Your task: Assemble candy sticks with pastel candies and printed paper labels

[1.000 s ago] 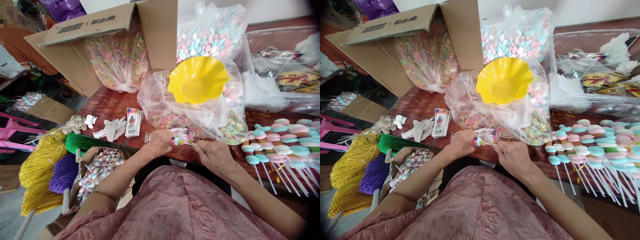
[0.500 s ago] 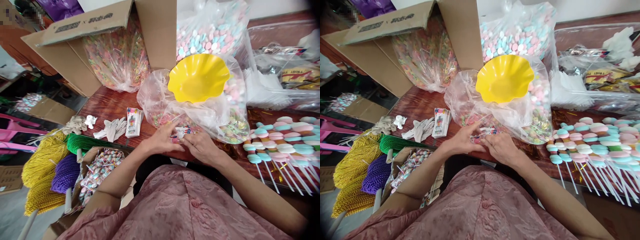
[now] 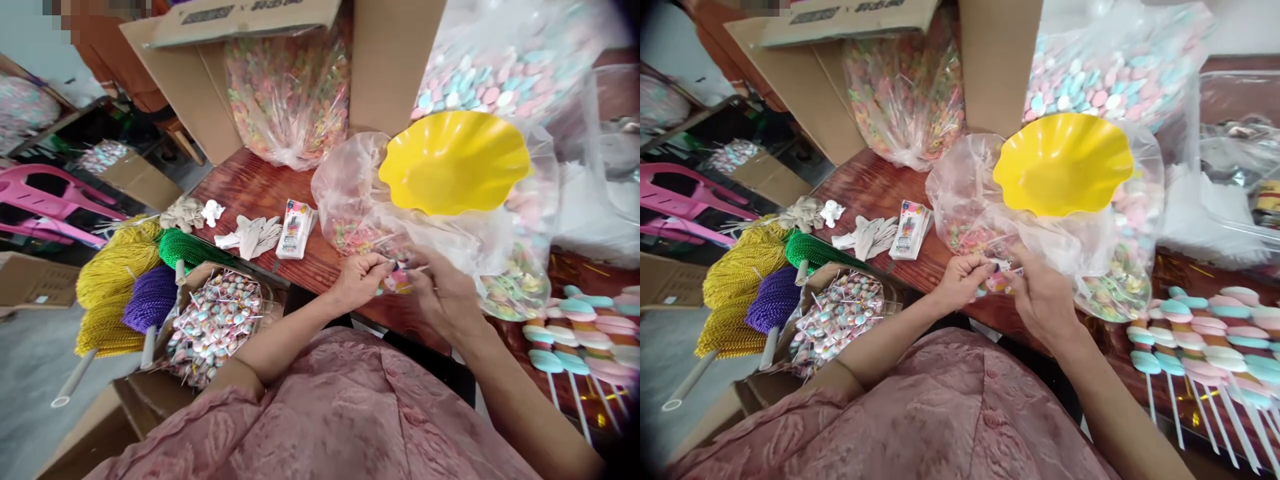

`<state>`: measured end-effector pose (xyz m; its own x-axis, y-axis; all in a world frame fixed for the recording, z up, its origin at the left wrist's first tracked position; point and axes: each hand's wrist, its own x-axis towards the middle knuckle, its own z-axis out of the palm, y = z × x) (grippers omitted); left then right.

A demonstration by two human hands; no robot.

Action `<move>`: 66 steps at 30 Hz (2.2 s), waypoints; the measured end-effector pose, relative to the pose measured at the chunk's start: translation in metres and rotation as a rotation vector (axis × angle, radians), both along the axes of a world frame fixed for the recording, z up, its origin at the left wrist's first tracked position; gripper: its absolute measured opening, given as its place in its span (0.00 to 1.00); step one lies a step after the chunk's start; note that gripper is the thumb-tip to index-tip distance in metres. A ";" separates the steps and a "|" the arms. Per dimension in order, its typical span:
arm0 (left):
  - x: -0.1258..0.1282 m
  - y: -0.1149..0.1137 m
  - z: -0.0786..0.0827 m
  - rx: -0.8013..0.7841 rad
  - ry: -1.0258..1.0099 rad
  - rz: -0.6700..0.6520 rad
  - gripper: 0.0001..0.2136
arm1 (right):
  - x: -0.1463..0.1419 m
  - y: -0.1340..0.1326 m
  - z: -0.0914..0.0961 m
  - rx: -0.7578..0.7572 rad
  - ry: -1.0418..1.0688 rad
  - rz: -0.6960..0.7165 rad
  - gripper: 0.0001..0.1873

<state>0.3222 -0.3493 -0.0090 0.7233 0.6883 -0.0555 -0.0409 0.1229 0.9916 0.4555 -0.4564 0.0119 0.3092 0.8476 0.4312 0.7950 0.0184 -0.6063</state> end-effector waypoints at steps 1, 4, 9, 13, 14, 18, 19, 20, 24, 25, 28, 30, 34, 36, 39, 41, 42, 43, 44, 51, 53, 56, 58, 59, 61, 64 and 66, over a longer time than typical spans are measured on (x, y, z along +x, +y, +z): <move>0.001 0.001 0.000 0.016 -0.025 0.040 0.17 | -0.004 -0.001 -0.001 0.067 0.171 -0.043 0.21; 0.003 0.001 0.002 0.052 -0.078 0.100 0.16 | -0.019 -0.003 -0.007 0.103 0.504 -0.068 0.19; 0.000 -0.008 0.002 -0.081 -0.016 -0.018 0.19 | -0.028 -0.003 -0.028 0.106 0.701 -0.112 0.06; -0.007 -0.007 0.009 -0.403 0.001 -0.131 0.23 | -0.020 -0.002 -0.032 0.129 0.771 -0.090 0.04; -0.009 -0.006 0.012 -0.454 -0.023 -0.157 0.24 | -0.018 -0.002 -0.032 0.123 0.790 -0.085 0.04; -0.015 -0.005 0.014 -0.575 -0.008 -0.300 0.23 | -0.019 -0.002 -0.037 0.187 0.947 -0.135 0.04; -0.016 -0.005 0.012 -0.580 0.017 -0.324 0.22 | -0.020 -0.002 -0.039 0.201 0.971 -0.151 0.04; -0.016 -0.006 0.011 -0.574 0.041 -0.328 0.21 | -0.022 -0.002 -0.042 0.208 0.983 -0.166 0.05; -0.010 -0.012 0.006 -0.513 0.085 -0.244 0.14 | -0.027 -0.003 -0.048 0.215 0.955 -0.208 0.07; -0.008 -0.013 0.006 -0.503 0.089 -0.230 0.12 | -0.027 -0.004 -0.049 0.218 0.946 -0.203 0.07; -0.003 -0.015 0.008 -0.489 0.085 -0.208 0.10 | -0.027 -0.005 -0.045 0.223 0.970 -0.156 0.07; -0.002 -0.015 0.010 -0.496 0.086 -0.196 0.10 | -0.026 -0.008 -0.040 0.249 0.989 -0.137 0.08; -0.001 -0.013 0.011 -0.496 0.153 -0.194 0.12 | -0.016 -0.016 -0.029 0.304 0.935 -0.150 0.13; -0.002 -0.013 0.010 -0.471 0.208 -0.211 0.13 | -0.007 -0.020 -0.023 0.304 0.819 -0.129 0.08; -0.004 -0.014 0.010 -0.429 0.288 -0.258 0.15 | 0.005 -0.021 -0.017 0.232 0.632 -0.058 0.06; -0.006 -0.015 0.011 -0.402 0.306 -0.279 0.16 | 0.009 -0.021 -0.014 0.135 0.606 0.015 0.10; -0.007 -0.015 0.013 -0.386 0.306 -0.291 0.16 | 0.009 -0.021 -0.012 0.092 0.607 0.052 0.12; -0.009 -0.015 0.014 -0.365 0.303 -0.304 0.16 | 0.009 -0.021 -0.011 0.074 0.607 0.071 0.12; -0.011 -0.015 0.016 -0.340 0.301 -0.317 0.16 | 0.007 -0.021 -0.009 0.091 0.605 0.062 0.11; -0.021 -0.009 0.018 -0.227 0.373 -0.348 0.15 | 0.008 -0.021 -0.007 0.124 0.371 -0.005 0.04; -0.022 -0.007 0.018 -0.191 0.411 -0.315 0.14 | 0.011 -0.020 -0.010 0.038 0.289 0.061 0.06; -0.024 -0.004 0.018 -0.157 0.476 -0.299 0.11 | 0.014 -0.018 -0.012 0.023 0.171 0.128 0.08; -0.025 0.001 0.018 -0.132 0.494 -0.314 0.09 | 0.016 -0.016 -0.011 0.003 0.062 0.175 0.09; -0.026 0.004 0.019 -0.102 0.502 -0.338 0.08 | 0.016 -0.015 -0.011 -0.024 0.016 0.206 0.09; -0.027 0.015 0.022 0.001 0.547 -0.403 0.08 | 0.017 -0.010 -0.011 -0.090 -0.022 0.276 0.10; -0.026 0.038 0.033 0.248 0.673 -0.525 0.10 | 0.014 -0.001 -0.019 -0.135 0.032 0.343 0.10; -0.021 0.058 0.045 0.462 0.716 -0.603 0.11 | 0.008 0.005 -0.026 -0.126 0.096 0.332 0.11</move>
